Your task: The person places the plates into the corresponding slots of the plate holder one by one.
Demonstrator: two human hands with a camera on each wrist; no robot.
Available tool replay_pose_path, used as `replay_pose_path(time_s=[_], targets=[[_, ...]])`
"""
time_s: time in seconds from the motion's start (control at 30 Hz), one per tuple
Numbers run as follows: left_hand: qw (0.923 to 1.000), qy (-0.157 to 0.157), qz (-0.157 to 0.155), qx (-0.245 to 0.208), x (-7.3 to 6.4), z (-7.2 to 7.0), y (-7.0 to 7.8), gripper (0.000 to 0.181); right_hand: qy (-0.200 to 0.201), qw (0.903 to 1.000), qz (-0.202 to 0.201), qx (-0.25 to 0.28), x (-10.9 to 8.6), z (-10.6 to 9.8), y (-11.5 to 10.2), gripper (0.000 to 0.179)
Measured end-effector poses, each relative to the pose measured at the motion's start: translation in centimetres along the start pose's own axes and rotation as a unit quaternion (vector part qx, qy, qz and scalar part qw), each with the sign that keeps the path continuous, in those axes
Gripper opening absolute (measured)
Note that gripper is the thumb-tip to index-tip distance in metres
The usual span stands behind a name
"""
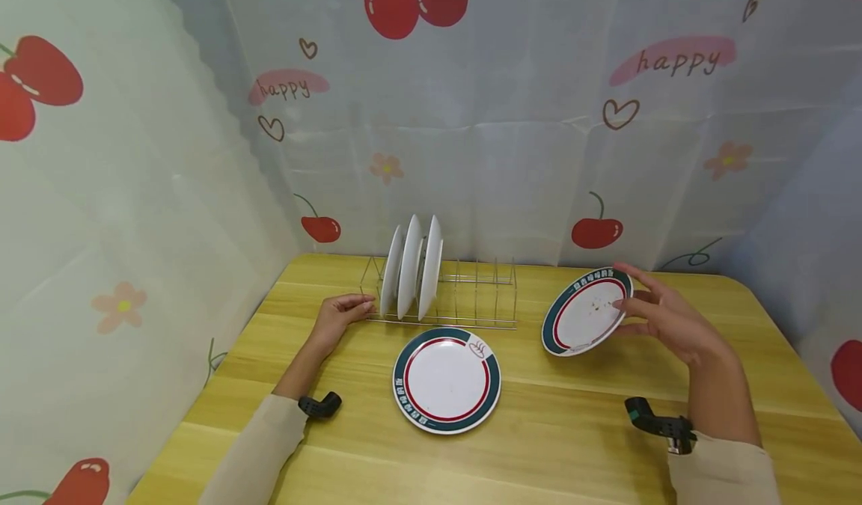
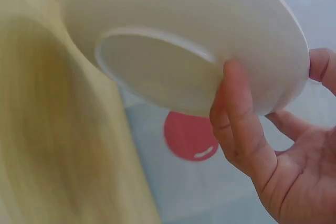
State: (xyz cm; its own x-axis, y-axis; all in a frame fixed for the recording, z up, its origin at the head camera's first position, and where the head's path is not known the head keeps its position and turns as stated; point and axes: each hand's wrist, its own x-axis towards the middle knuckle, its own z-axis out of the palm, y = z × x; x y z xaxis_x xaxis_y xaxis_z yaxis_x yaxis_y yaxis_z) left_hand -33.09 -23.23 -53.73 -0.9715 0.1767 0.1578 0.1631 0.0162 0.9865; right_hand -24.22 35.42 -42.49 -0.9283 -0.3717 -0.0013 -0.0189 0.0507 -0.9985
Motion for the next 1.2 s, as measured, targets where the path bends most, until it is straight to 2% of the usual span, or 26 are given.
replay_pose_path(time_s=[0.27, 0.4, 0.63, 0.8, 1.03, 1.2], targets=[[1.0, -0.003, 0.004, 0.009, 0.0, 0.2, 0.1, 0.023, 0.049, 0.9976, -0.042, 0.027, -0.6, 1.4, -2.1, 0.066], [0.9999, -0.002, 0.0, 0.01, 0.0, 0.2, 0.1, 0.023, 0.07, 0.9953, -0.062, 0.024, -0.8, 2.1, -3.1, 0.067], [1.0, -0.005, 0.003, 0.0, 0.0, 0.2, 0.1, 0.025, 0.078, 0.9937, -0.075, 0.028, -0.8, 3.6, -4.8, 0.066], [1.0, -0.005, 0.006, -0.001, 0.0, 0.1, 0.2, 0.025, 0.11, 0.991, -0.072, 0.024, -0.2, 5.1, -5.4, 0.067], [1.0, -0.005, 0.005, 0.002, 0.1, 0.0, 0.2, 0.025, 0.093, 0.9832, -0.127, 0.091, 1.3, 7.5, -5.2, 0.068], [1.0, -0.005, 0.007, -0.004, 0.0, 0.0, 0.0, 0.026, 0.108, 0.9795, -0.143, 0.091, 2.2, 9.6, -5.1, 0.068]])
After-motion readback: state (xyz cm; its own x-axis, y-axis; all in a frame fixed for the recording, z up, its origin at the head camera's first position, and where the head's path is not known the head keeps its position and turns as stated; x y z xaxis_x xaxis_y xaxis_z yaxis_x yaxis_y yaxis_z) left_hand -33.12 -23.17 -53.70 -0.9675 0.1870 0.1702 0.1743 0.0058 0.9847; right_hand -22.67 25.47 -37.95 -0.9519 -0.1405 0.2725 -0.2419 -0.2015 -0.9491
